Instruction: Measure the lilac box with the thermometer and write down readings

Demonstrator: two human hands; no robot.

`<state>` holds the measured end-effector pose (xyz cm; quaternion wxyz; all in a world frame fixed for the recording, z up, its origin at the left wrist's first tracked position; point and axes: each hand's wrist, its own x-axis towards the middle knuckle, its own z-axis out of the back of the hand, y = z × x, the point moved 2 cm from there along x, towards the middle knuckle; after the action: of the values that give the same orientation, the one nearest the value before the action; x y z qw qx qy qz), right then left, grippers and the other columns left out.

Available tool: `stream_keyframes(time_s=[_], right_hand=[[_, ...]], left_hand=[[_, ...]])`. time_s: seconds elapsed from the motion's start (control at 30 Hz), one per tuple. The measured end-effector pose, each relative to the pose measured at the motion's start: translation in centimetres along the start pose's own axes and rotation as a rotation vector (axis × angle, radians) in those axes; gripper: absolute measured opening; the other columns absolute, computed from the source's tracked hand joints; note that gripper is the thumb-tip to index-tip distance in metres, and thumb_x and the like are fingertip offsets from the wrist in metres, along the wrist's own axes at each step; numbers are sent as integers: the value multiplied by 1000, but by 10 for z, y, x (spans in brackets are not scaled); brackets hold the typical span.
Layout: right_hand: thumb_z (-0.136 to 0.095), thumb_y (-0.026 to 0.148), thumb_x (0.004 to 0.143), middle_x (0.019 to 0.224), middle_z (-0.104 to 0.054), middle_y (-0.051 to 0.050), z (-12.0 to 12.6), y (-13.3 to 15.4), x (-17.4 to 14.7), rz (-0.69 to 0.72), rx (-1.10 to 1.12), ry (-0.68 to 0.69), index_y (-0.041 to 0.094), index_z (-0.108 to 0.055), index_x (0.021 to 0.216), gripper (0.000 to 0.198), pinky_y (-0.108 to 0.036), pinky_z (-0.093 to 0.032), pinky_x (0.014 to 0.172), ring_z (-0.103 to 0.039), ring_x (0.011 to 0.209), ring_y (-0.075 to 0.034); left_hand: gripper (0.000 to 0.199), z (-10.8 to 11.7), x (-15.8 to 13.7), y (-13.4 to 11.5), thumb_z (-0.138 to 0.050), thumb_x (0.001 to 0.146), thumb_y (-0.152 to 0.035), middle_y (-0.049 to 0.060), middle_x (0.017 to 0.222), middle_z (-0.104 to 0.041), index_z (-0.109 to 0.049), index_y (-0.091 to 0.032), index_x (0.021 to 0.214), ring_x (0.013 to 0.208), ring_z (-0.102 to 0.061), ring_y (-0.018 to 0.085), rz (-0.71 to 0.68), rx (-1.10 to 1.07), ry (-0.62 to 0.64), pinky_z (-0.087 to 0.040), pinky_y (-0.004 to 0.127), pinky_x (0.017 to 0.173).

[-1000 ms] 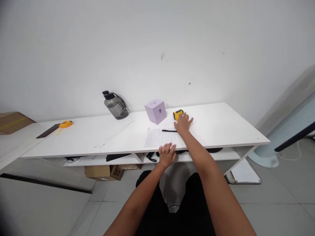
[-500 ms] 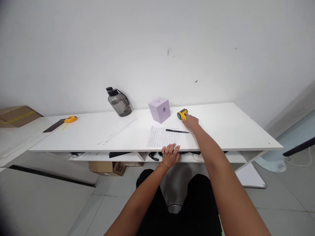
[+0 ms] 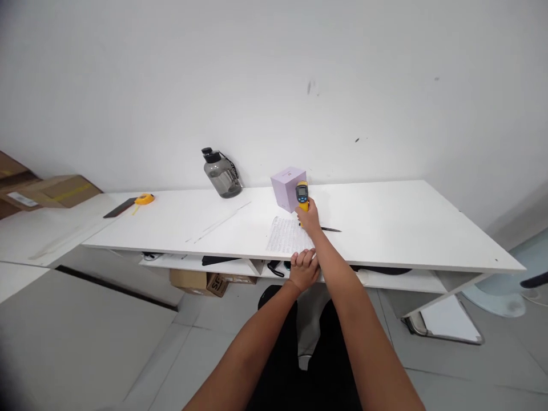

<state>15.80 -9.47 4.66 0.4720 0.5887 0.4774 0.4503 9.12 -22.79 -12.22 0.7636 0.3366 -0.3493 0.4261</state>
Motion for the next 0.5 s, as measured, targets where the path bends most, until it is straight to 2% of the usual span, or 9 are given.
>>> stream_keyframes(time_s=[0.07, 0.13, 0.2, 0.27, 0.33, 0.4, 0.43, 0.5], right_hand=[[-82, 47, 70, 73, -58, 9, 5, -4, 3, 21, 24, -6, 29, -54, 98, 44, -28, -47, 55, -54, 57, -12], [-86, 49, 71, 67, -57, 10, 14, -5, 5, 19, 73, 1, 28, -55, 97, 46, -26, -46, 53, -54, 55, -12], [-87, 52, 73, 64, -57, 10, 21, -3, 6, -11, 145, 5, 27, -59, 104, 48, -25, -47, 52, -55, 54, -12], [-88, 56, 74, 62, -58, 10, 23, 0, 5, -42, 190, -1, 27, -62, 109, 52, -24, -47, 51, -56, 52, -12], [-91, 58, 71, 60, -59, 10, 21, 1, 5, -55, 200, -2, 26, -64, 109, 57, -23, -46, 49, -55, 51, -11], [-95, 58, 67, 59, -61, 9, 18, -2, 6, -58, 204, 16, 25, -64, 106, 59, -23, -47, 50, -54, 50, -11], [-95, 59, 66, 59, -61, 9, 16, -4, 6, -57, 199, 28, 25, -64, 103, 59, -23, -47, 50, -55, 50, -11], [-94, 62, 68, 61, -61, 9, 15, -10, 8, -25, 160, 26, 26, -63, 100, 57, -25, -49, 52, -56, 53, -12]], left_hand=[[37, -2, 1, -3, -78, 91, -34, 7, 127, -87, -88, -36, 127, 120, -70, 28, 23, -19, 96, -40, 43, 120], [40, 1, 4, -6, -77, 94, -32, 7, 130, -86, -87, -36, 132, 120, -71, 28, 42, -60, 152, -41, 43, 119], [44, 12, 7, -10, -75, 96, -29, 9, 132, -85, -83, -34, 139, 123, -72, 27, 67, -123, 114, -41, 43, 122], [51, 28, 9, -15, -74, 96, -27, 11, 136, -84, -76, -29, 147, 128, -72, 28, 114, -211, 14, -41, 44, 125], [62, 45, 14, -18, -71, 98, -28, 15, 144, -80, -61, -23, 159, 137, -71, 29, 199, -345, -78, -46, 47, 126], [72, 58, 24, -11, -69, 101, -33, 19, 151, -73, -44, -24, 169, 143, -69, 32, 367, -496, -185, -54, 52, 121], [77, 62, 33, -1, -70, 102, -37, 22, 157, -67, -39, -24, 171, 147, -67, 34, 496, -559, -223, -57, 54, 118], [81, 61, 63, 31, -72, 103, -41, 24, 165, -58, -33, -26, 173, 147, -66, 34, 784, -677, -259, -60, 52, 116]])
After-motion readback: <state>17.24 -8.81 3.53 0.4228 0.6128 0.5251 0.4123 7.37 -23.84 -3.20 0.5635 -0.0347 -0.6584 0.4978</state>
